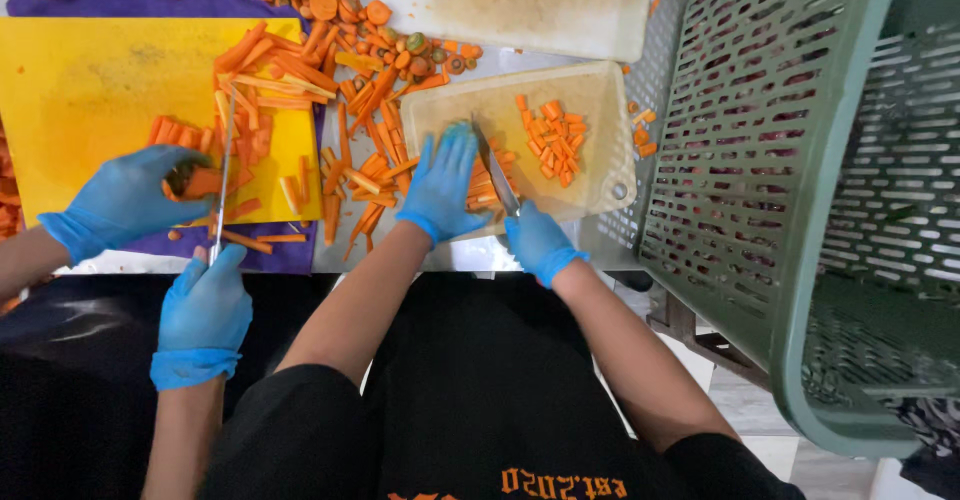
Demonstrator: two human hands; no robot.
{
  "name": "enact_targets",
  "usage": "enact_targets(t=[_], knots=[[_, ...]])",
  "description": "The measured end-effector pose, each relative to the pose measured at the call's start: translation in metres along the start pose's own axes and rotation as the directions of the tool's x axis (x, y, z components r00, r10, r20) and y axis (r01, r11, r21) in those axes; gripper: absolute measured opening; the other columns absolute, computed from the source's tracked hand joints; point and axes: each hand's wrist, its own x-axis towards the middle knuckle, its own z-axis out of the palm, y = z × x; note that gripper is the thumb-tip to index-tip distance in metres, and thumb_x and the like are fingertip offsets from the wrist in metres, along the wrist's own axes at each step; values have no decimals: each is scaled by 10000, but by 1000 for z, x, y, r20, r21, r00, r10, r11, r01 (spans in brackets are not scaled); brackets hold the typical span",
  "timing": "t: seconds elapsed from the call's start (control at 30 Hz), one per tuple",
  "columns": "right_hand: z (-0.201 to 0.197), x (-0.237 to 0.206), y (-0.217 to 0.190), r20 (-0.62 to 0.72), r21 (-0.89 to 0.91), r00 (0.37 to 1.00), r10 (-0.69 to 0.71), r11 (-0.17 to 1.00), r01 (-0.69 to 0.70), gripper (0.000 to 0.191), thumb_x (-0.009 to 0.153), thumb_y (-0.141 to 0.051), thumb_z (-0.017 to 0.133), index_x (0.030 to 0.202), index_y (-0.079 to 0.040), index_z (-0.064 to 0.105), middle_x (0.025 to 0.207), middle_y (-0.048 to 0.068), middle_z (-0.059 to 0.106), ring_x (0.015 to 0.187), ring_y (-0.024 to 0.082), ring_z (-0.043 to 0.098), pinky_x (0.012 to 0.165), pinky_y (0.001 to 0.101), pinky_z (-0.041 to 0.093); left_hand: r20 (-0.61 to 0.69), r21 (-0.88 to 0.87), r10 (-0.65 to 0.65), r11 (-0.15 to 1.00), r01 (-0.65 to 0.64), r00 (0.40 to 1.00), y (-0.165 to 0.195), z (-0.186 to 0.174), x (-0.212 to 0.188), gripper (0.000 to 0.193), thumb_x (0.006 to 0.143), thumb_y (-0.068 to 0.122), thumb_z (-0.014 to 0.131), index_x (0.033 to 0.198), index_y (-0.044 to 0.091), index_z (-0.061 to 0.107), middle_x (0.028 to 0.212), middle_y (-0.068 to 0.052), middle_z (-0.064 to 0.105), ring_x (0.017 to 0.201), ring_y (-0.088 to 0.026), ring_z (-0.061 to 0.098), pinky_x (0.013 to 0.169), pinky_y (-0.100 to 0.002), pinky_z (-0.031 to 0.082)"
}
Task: The person cuts carrot sticks into small diced pieces on a small cutting board using a knife, sweeping the diced pieces into an accumulating pile and reaching for more carrot sticks from the table. A coworker beside them cuts whole carrots into sticks on a larger yellow board.
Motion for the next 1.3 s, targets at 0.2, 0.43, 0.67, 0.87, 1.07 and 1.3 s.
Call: enact_targets(t=[0.2,0.43,0.67,0.87,1.07,1.3], knots=[[-3,-19,5,-194,-439,945,-262,885,155,356,1017,-331,514,1097,15,490,871,326,684,829,521,662,734,613,503,-173,-75,-198,979,187,965,-2,9,-50,1130,748,543,748,1565,-77,273,1655,-289,234,1561,-418,185,1245,-612,50],[25,-22,5,-154,-432,963,-221,892,136,357,1012,-319,482,1152,9,475,888,324,688,844,519,666,736,621,496,-137,-63,-106,993,98,985,-3,11,-40,1065,777,486,736,1582,-39,277,1671,-252,243,1574,-390,208,1278,-576,90],[30,-20,0,-92,-422,987,-133,903,83,373,1030,-279,427,1180,61,459,912,320,697,852,496,682,751,598,508,-68,-26,-27,999,26,997,-2,-10,-19,1076,741,475,739,1574,-32,285,1661,-238,270,1549,-362,234,1251,-567,106],[40,-20,-9,-97,-431,991,-87,901,37,387,962,-252,503,1153,81,454,938,332,689,881,493,687,769,577,527,32,5,46,999,-46,998,3,-16,-9,1096,720,476,751,1600,19,285,1651,-188,296,1547,-344,256,1275,-546,123],[50,-8,-6,-143,-422,987,-68,906,1,329,988,-253,491,1145,34,463,950,337,688,867,519,671,776,617,502,53,-57,32,998,-29,998,3,-16,-7,1191,683,547,784,1576,-28,244,1652,-235,249,1537,-389,225,1254,-521,142],[54,6,8,-128,-425,989,-73,905,11,357,972,-283,532,1098,40,446,924,320,697,852,504,690,760,608,530,66,-98,33,995,-27,997,-3,-12,-3,1200,680,550,801,1561,-44,241,1644,-258,239,1539,-406,222,1261,-494,174]])
